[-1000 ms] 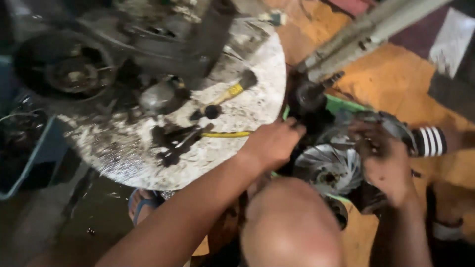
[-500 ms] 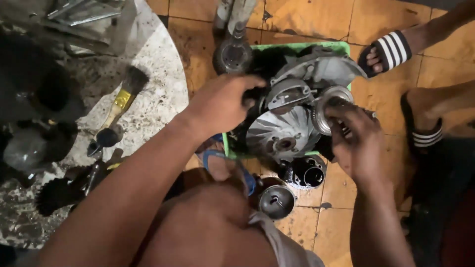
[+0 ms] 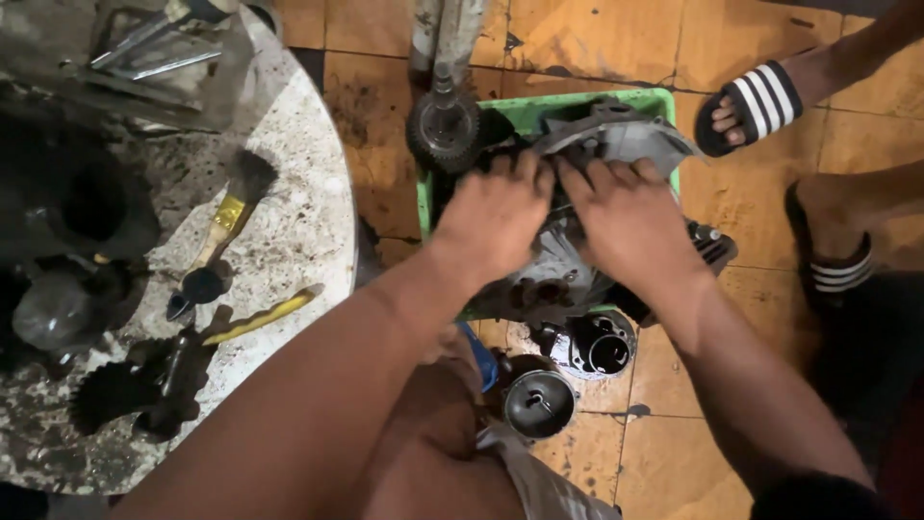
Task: The person scrubs a metal mechanical part with a yellow brush while holding it over a white table. They then pick up a second metal part and scrub it with a different brush, rotating the part to clean different sides.
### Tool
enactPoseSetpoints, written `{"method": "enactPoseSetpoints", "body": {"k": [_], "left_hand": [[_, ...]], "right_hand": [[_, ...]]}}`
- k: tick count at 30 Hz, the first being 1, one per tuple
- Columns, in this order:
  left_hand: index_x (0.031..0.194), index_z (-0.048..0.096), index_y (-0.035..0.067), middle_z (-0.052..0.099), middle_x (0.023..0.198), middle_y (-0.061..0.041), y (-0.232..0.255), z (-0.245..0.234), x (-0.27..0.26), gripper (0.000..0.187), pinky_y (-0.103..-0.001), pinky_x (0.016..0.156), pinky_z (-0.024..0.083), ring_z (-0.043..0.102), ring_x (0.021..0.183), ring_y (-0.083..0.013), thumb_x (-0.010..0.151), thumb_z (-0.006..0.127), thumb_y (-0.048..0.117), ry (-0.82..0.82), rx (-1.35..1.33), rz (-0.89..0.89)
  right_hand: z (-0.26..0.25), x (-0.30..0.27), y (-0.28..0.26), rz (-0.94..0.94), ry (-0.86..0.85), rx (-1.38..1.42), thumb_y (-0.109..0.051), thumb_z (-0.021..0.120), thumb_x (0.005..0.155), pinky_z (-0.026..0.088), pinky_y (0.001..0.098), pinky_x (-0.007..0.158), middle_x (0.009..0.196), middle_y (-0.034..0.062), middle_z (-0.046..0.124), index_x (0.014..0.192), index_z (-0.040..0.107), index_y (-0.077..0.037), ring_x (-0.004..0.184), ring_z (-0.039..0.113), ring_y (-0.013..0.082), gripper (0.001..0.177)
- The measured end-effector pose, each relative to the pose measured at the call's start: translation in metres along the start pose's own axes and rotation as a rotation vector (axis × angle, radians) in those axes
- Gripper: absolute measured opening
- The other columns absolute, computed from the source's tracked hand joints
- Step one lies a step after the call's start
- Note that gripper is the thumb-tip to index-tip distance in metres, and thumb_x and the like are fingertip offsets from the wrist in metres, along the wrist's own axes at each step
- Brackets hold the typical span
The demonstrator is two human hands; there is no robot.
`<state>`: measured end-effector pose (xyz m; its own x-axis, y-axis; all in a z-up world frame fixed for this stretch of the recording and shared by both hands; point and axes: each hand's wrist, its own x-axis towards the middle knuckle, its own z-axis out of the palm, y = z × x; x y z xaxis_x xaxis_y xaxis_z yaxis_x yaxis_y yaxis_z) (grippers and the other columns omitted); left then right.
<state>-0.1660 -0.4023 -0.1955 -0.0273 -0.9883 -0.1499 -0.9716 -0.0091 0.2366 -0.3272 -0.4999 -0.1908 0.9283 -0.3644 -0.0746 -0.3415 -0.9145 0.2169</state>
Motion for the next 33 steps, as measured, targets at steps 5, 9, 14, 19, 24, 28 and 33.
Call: {"method": "enactPoseSetpoints", "body": {"k": [5,9,14,19,24,28,33], "left_hand": [[0.122,0.064,-0.001,0.061,0.112,-0.019,-0.007,0.019,-0.006,0.065,-0.053,0.065,0.057,0.067,0.095,-0.0391,0.065,0.08,0.024,0.219,0.014,0.032],[0.127,0.063,0.007,0.065,0.113,-0.012,-0.015,-0.007,-0.014,0.062,-0.052,0.082,0.059,0.065,0.105,-0.0363,0.069,0.075,0.025,0.154,-0.279,-0.064],[0.124,0.066,0.011,0.079,0.098,-0.002,-0.019,-0.062,-0.02,0.042,-0.022,0.053,0.061,0.07,0.062,-0.0085,0.084,0.075,0.019,-0.073,-0.939,-0.319],[0.071,0.067,0.017,0.06,0.058,0.002,-0.025,-0.075,-0.033,0.019,-0.028,0.054,0.036,0.052,0.052,-0.011,0.088,0.07,0.024,0.078,-1.18,-0.353],[0.107,0.074,0.011,0.075,0.089,-0.002,-0.03,-0.104,-0.051,0.032,-0.034,0.086,0.054,0.07,0.081,-0.0169,0.081,0.071,0.028,0.048,-1.343,-0.533],[0.135,0.067,0.012,0.074,0.084,-0.001,-0.04,-0.1,-0.066,0.067,-0.03,0.068,0.05,0.064,0.065,-0.0121,0.07,0.071,0.029,0.049,-1.198,-0.673],[0.117,0.073,0.005,0.075,0.111,-0.021,-0.048,-0.093,-0.119,0.049,-0.05,0.097,0.056,0.068,0.115,-0.0435,0.068,0.074,0.005,0.561,-1.162,-0.383]], "right_hand": [[-0.012,0.0,0.011,-0.009,0.022,0.209,-0.036,0.081,0.068,0.052,0.0451,0.086,0.099,0.0104,0.067,0.132,0.067,-0.013,0.098,0.071,0.0354,0.07],[-0.037,0.004,0.015,0.089,-0.017,0.71,-0.029,0.083,0.074,0.054,0.0572,0.078,0.097,0.0196,0.07,0.131,0.067,-0.007,0.096,0.068,0.0483,0.063],[-0.049,0.01,0.039,0.108,-0.132,0.9,-0.019,0.072,0.09,0.062,0.0384,0.071,0.105,0.0126,0.073,0.114,0.065,-0.003,0.081,0.072,0.0254,0.03],[-0.047,0.014,0.044,0.324,-0.191,1.161,-0.031,0.061,0.1,0.032,0.0243,0.025,0.069,0.0128,0.076,0.099,0.071,0.001,0.033,0.055,0.0131,0.033],[-0.03,0.017,0.017,0.701,-0.032,1.809,-0.013,0.067,0.095,0.062,0.0316,0.07,0.112,0.0142,0.067,0.119,0.063,0.003,0.077,0.069,0.0284,0.029],[-0.042,0.02,-0.018,0.703,-0.046,1.902,-0.016,0.065,0.09,0.058,0.0396,0.075,0.129,0.0156,0.063,0.121,0.059,0.001,0.084,0.065,0.0301,0.036],[-0.081,0.032,-0.081,0.725,0.168,2.147,-0.02,0.071,0.095,0.061,0.0465,0.056,0.119,0.0177,0.069,0.109,0.061,0.003,0.086,0.073,0.0359,0.028]]}}
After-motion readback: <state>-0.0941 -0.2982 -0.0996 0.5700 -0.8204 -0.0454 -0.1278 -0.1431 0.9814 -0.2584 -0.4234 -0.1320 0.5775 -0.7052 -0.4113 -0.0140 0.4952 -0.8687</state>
